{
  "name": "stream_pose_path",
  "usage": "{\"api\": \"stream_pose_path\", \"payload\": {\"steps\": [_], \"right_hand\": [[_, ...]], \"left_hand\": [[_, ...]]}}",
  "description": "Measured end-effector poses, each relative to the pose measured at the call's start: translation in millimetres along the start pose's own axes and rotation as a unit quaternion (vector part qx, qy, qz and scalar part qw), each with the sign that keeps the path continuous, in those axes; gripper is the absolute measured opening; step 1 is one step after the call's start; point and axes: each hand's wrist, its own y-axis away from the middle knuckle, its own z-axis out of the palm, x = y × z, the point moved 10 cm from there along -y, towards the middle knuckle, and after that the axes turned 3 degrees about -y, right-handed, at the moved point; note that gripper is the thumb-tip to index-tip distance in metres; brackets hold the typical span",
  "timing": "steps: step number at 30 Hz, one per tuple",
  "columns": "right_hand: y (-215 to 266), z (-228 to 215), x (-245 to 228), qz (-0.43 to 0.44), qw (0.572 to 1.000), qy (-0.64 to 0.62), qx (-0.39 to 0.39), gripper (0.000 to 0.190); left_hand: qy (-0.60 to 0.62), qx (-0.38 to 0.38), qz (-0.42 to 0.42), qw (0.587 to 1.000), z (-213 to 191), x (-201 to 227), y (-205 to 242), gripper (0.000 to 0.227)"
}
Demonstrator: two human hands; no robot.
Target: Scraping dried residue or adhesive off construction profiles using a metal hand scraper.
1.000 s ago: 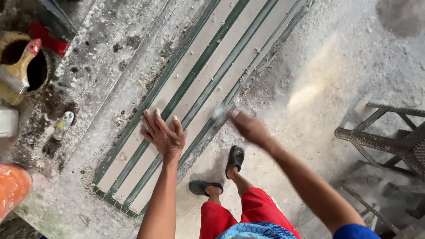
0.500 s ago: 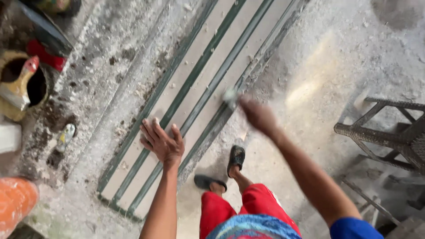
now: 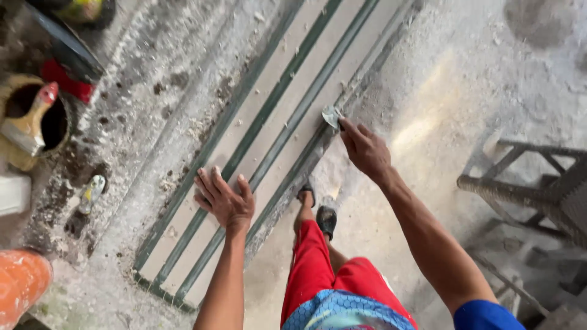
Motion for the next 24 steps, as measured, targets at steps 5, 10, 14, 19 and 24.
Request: {"api": "stream_pose_path", "payload": {"steps": [5,10,14,19,24], "right_hand": [[67.9,54.4,-122.2,-0.159,0.987,0.017,-0.032,0.057],[15.9,32.8,-37.1,0.24,0.933,-0.131,-0.232,0.044],[6.9,10.7,55.4,0.06,0.998,0.004,-0.03,0.042],[-4.3,-8.0,-86.4,-0.064,0.99,-0.055,-0.115,0.051],[15.4,12.7,-12.1,-0.175,0.978,-0.1,-0.059,0.047]], "left_hand": [[0.002,-0.005,-0.012,1.0,1.7,-1.0,3.3,0.063],[-0.001,-0.026,-0.015,1.0,6.7,-5.6,1.1,0.066],[0.008,-0.015,-0.015,1.0,-1.2,-1.4,0.8,0.066],[-0.018,-0.021,0.002,1.0,0.0,-2.0,4.5,0.067],[-0.035,-0.022,0.011,0.999,-1.6,5.5,-0.3,0.065]]}}
